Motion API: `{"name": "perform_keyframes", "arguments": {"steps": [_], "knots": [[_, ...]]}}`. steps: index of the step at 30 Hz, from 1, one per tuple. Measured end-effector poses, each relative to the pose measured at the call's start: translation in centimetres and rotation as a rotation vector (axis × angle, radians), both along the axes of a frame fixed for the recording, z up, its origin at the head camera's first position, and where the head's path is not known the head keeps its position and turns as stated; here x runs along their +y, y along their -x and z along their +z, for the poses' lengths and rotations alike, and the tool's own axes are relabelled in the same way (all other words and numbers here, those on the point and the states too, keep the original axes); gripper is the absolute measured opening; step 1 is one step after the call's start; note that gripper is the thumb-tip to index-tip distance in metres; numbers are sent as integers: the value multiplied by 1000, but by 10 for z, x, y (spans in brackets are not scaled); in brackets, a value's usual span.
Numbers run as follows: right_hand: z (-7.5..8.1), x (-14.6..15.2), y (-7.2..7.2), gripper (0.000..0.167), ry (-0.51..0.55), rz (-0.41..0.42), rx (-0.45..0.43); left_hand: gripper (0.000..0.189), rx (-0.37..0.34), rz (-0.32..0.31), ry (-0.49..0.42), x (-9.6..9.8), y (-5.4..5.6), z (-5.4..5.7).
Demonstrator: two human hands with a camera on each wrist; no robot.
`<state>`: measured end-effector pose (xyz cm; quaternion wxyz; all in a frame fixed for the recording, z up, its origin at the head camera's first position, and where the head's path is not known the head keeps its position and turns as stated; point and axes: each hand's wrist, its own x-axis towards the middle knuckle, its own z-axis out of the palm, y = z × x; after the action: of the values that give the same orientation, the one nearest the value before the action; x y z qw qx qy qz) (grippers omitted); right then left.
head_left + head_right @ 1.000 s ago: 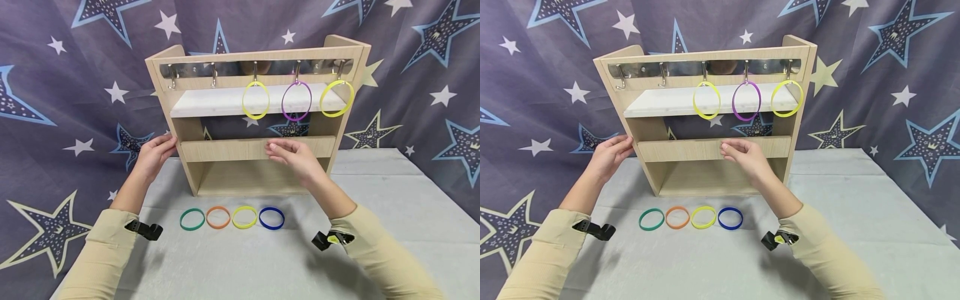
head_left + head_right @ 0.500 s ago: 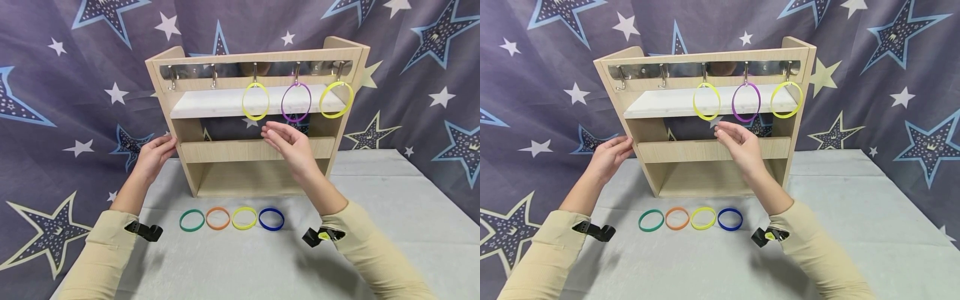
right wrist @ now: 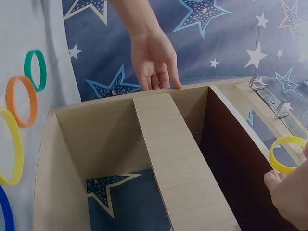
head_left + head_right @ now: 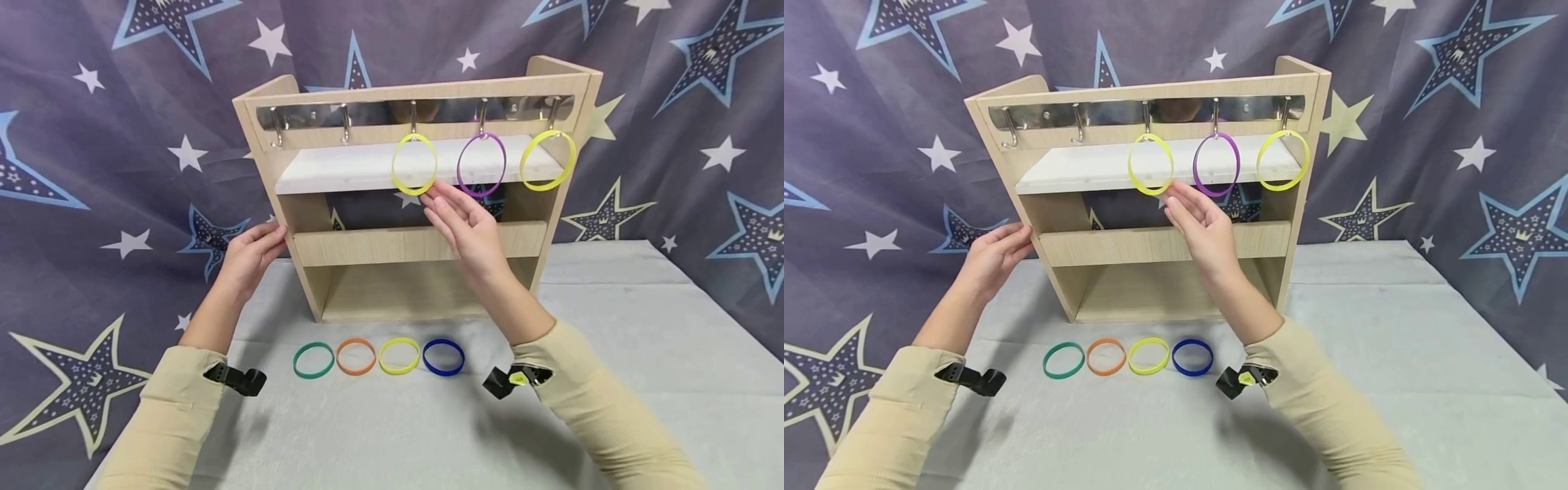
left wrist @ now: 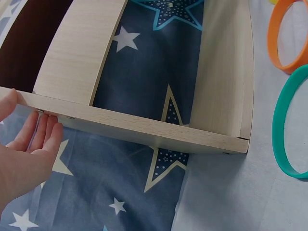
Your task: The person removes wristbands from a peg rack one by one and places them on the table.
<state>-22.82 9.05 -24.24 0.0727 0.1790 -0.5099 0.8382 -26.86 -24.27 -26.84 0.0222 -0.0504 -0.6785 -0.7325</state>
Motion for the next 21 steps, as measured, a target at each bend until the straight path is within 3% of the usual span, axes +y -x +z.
{"name": "perform_keyframes", "arguments": {"steps": [7,12,21], "knots": [[1,-7,3,41,52,21,-5,70,-12,-4,8,0,-1,1],[6,-15,4,21,85,3,-16,70,-4,2,4,0,-1,0],[17,-27,8,16,231,-56,-181,65,11,5,-12,1,-1,0]]}}
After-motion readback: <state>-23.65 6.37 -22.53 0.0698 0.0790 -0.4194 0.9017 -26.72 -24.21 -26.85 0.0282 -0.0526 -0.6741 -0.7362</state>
